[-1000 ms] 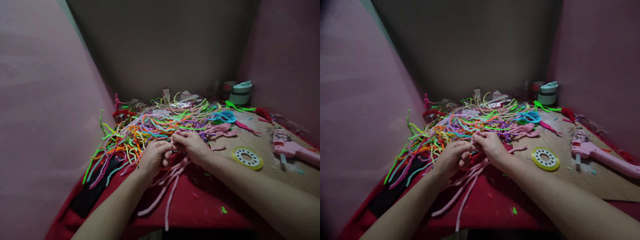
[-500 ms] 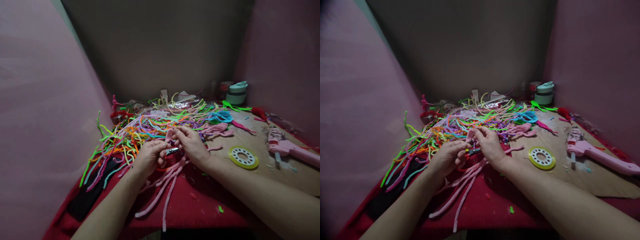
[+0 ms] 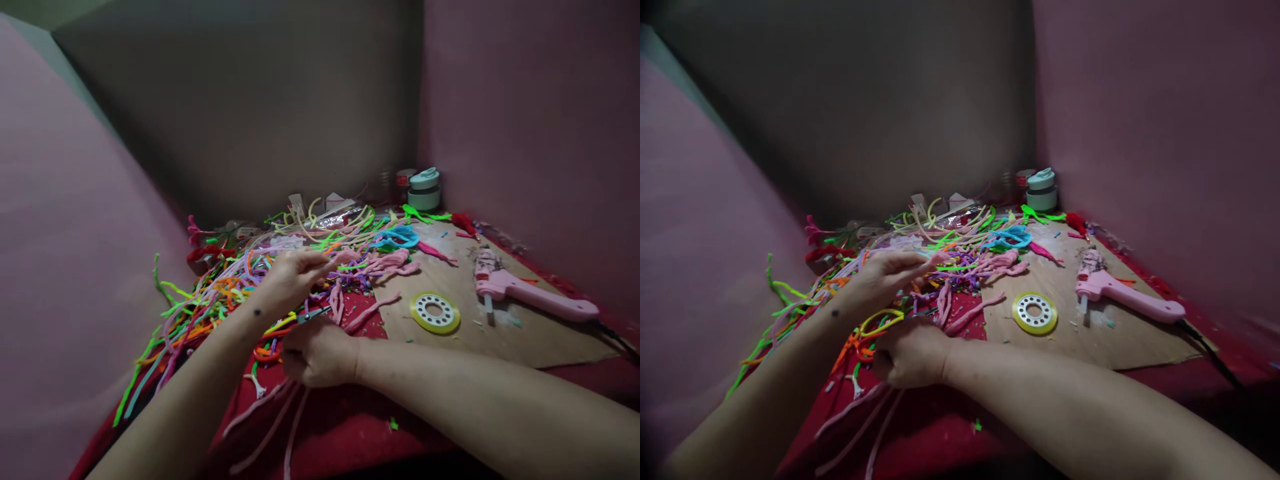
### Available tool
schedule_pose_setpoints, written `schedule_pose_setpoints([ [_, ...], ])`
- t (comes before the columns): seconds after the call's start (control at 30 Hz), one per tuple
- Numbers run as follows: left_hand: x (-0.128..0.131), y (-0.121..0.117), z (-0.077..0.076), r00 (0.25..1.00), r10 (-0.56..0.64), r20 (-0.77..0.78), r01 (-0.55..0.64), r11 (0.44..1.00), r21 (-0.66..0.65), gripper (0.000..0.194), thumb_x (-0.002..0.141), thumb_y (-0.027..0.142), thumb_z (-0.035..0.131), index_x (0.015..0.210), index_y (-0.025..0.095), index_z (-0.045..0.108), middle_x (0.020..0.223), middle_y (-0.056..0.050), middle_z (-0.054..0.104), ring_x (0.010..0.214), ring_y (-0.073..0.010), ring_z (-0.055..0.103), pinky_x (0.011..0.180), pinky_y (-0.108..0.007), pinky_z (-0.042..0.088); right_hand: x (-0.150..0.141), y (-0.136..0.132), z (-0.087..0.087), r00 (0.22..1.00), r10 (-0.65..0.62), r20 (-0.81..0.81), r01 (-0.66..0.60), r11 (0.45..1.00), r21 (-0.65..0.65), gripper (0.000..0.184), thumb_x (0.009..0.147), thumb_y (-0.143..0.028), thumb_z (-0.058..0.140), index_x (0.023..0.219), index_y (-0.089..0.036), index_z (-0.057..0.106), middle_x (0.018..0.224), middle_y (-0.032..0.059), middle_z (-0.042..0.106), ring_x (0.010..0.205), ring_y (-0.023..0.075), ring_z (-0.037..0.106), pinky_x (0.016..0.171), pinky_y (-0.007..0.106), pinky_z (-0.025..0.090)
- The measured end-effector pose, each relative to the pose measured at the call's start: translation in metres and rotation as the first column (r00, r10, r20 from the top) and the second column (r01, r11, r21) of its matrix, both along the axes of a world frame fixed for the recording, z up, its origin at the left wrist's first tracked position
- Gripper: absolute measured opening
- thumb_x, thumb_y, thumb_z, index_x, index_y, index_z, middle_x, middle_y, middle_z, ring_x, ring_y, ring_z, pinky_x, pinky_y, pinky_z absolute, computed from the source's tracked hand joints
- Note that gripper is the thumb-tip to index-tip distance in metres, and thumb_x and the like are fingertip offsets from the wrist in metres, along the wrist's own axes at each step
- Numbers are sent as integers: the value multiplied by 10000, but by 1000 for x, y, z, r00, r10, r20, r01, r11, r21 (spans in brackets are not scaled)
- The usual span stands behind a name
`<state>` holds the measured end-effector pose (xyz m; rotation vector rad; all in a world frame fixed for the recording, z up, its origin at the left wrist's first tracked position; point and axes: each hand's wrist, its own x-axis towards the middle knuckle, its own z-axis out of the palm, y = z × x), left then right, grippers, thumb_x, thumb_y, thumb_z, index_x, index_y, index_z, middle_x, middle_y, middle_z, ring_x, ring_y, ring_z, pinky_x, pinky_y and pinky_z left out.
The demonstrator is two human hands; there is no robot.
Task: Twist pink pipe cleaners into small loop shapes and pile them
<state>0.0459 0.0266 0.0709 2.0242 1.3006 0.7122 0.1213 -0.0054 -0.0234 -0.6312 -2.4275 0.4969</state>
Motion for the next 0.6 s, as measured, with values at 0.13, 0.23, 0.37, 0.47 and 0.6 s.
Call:
schedule_pose_setpoints([
  [0.13,49,25,-9,972,-206,-113,204,978,-34,181,723,265,586,593,152,639,445,40,432,407,-61,326,408,-193,221,3,-1,4,994,1,105,-2,1000,7,282,787,-299,410,690,-169,640,743,61,681,657,193,592,524,269,339],
  [0.23,76,42,-23,911,-349,-220,338,937,-88,245,715,246,561,494,143,588,407,41,406,389,-60,317,420,-201,219,2,1,2,997,22,72,-25,999,44,306,795,-304,397,835,-160,665,874,90,694,771,224,615,596,292,399],
  [0.37,94,59,-42,822,-417,-387,398,908,-132,186,688,214,529,563,143,647,445,23,504,425,-94,420,461,-214,286,0,7,-4,997,52,48,-56,995,88,313,785,-280,407,899,-142,663,976,105,681,881,251,603,721,319,435],
  [0.47,96,66,-49,761,-402,-510,399,909,-121,196,693,210,509,686,139,691,488,17,535,479,-112,461,512,-221,329,-2,12,-7,997,74,27,-76,991,106,303,779,-250,423,931,-130,656,1063,112,654,982,255,571,829,318,421],
  [0.6,92,67,-52,756,-393,-523,362,917,-165,261,740,237,477,853,136,689,536,14,561,481,-107,482,503,-206,345,-2,13,-7,997,69,21,-71,993,91,267,783,-251,462,948,-147,646,1072,99,651,1079,253,524,890,317,404],
])
